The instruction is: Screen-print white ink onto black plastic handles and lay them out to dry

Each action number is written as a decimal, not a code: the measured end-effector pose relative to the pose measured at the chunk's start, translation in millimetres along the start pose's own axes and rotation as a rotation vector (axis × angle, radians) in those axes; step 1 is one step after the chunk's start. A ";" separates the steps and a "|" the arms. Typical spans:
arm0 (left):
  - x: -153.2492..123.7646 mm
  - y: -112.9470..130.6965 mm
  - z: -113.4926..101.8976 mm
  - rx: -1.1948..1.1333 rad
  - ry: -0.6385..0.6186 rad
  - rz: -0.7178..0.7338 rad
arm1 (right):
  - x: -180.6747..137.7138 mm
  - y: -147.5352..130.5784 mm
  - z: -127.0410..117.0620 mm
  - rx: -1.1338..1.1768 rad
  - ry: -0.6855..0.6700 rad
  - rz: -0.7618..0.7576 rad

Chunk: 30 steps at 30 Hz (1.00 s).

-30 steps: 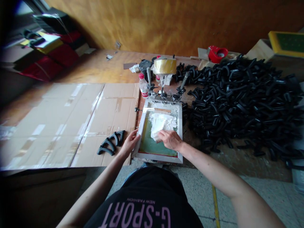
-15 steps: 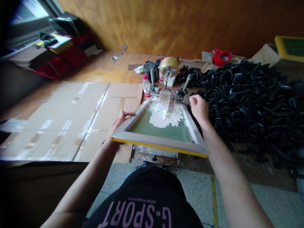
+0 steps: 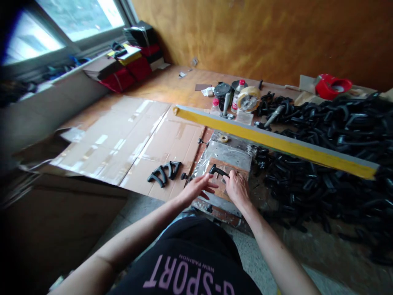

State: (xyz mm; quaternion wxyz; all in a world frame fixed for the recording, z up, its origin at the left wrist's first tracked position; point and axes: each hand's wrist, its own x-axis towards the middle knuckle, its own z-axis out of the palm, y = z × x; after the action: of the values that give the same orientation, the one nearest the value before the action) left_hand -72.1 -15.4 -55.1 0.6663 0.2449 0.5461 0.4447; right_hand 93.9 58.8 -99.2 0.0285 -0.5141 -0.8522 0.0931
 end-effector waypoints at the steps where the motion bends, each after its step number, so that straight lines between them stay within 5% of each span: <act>1: -3.8 -16.7 -1.0 -0.042 0.023 -0.030 | -1.7 -16.3 -0.8 0.035 0.040 -0.071; 4: -9.5 -44.3 -19.5 -0.182 0.304 0.039 | -2.5 -71.6 4.9 0.181 0.098 -0.325; 7: -18.1 -52.1 -70.3 -0.181 0.569 0.094 | 16.3 -117.4 20.8 0.349 0.007 -0.518; 13: -45.2 -91.3 -191.1 0.000 0.888 -0.105 | 92.9 -170.0 67.2 0.168 -0.295 -0.498; 17: -41.4 -116.4 -223.7 0.072 0.911 -0.215 | 118.6 -195.4 90.2 0.049 -0.452 -0.458; 30: -24.9 -117.2 -246.6 0.255 0.762 -0.365 | 146.5 -200.8 100.8 -0.061 -0.345 -0.387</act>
State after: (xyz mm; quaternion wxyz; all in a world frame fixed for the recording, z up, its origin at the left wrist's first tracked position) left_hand -267.4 -132.9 -207.4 0.4494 0.0431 0.8378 0.3071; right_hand -164.4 83.7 -167.2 -0.1154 -0.3184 -0.9294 0.1465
